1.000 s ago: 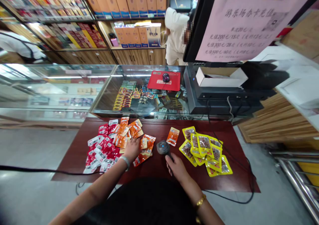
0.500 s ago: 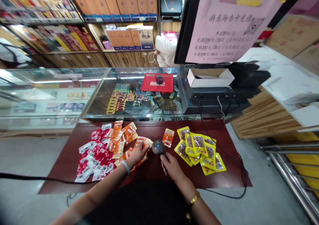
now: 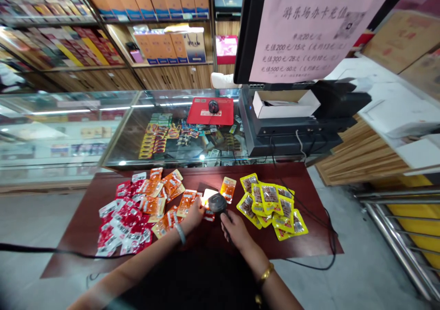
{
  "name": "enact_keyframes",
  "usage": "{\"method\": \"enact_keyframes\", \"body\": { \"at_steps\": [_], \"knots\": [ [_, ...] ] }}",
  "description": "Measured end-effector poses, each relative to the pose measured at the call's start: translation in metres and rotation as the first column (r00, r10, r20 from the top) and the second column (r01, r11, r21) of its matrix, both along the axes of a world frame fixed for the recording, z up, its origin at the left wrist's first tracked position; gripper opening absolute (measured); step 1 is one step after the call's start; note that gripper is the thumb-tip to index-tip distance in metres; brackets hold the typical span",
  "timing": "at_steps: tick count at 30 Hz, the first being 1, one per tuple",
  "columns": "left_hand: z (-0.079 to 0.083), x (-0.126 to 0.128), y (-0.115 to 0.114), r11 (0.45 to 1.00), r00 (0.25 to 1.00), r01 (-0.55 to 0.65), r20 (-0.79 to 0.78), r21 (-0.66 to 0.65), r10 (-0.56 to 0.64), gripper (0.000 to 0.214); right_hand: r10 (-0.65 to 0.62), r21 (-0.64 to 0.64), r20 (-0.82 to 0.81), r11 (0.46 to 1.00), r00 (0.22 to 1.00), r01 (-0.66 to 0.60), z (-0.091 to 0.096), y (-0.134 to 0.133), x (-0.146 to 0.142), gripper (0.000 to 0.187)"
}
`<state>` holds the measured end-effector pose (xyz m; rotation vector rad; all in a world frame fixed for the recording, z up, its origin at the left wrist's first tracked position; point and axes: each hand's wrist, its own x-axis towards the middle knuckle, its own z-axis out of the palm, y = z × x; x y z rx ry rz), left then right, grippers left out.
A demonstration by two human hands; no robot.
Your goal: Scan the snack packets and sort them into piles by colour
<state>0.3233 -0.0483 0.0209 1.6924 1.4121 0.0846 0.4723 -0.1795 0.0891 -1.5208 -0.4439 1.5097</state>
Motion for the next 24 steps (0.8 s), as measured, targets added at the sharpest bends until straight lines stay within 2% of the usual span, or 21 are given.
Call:
{"method": "enact_keyframes", "body": {
  "at_steps": [3, 7, 9, 11, 13, 15, 16, 18, 20, 22, 24],
  "knots": [
    [-0.003, 0.006, -0.001, 1.0, 1.0, 0.0, 0.029, -0.029, 0.001, 0.01, -0.007, -0.008, 0.002, 1.0, 1.0, 0.007, -0.002, 0.002, 0.003, 0.051],
    [0.001, 0.023, -0.001, 0.983, 0.959, 0.067, 0.284, -0.168, -0.017, 0.026, -0.037, -0.033, 0.01, 0.999, 0.999, 0.037, -0.005, 0.002, 0.007, 0.05],
    [0.009, 0.029, 0.003, 0.976, 0.939, 0.13, 0.337, -0.177, -0.064, 0.035, -0.058, -0.043, 0.013, 0.997, 0.998, 0.059, -0.005, 0.002, 0.009, 0.05],
    [0.018, 0.025, 0.01, 0.987, 0.967, 0.14, 0.224, -0.077, -0.12, 0.039, -0.074, -0.042, 0.02, 0.996, 0.997, 0.075, -0.004, 0.002, 0.01, 0.049],
    [0.027, 0.009, 0.019, 0.984, 0.989, 0.138, -0.062, 0.112, -0.132, 0.043, -0.08, -0.038, 0.028, 0.996, 0.996, 0.081, -0.003, 0.002, 0.011, 0.049],
    [0.032, -0.015, 0.027, 0.941, 0.926, 0.194, -0.368, 0.277, -0.082, 0.051, -0.08, -0.039, 0.028, 0.996, 0.996, 0.081, -0.003, 0.002, 0.01, 0.048],
    [0.033, -0.027, 0.03, 0.922, 0.876, 0.233, -0.478, 0.31, -0.061, 0.056, -0.077, -0.045, 0.025, 0.996, 0.997, 0.078, -0.004, 0.002, 0.01, 0.048],
    [0.032, -0.049, 0.035, 0.908, 0.788, 0.3, -0.613, 0.293, -0.062, 0.061, -0.063, -0.053, 0.025, 0.997, 0.998, 0.064, -0.006, 0.001, 0.008, 0.047],
    [0.028, -0.063, 0.038, 0.915, 0.738, 0.331, -0.668, 0.229, -0.099, 0.059, -0.048, -0.054, 0.034, 0.997, 0.998, 0.049, -0.008, 0.0, 0.006, 0.046],
    [0.024, -0.07, 0.041, 0.925, 0.732, 0.333, -0.669, 0.183, -0.131, 0.052, -0.032, -0.052, 0.045, 0.998, 0.999, 0.034, -0.011, -0.001, 0.003, 0.046],
    [0.021, -0.071, 0.043, 0.941, 0.77, 0.302, -0.621, 0.153, -0.146, 0.04, -0.016, -0.051, 0.052, 0.999, 0.998, 0.019, -0.013, -0.002, 0.0, 0.046]
  ]
}}
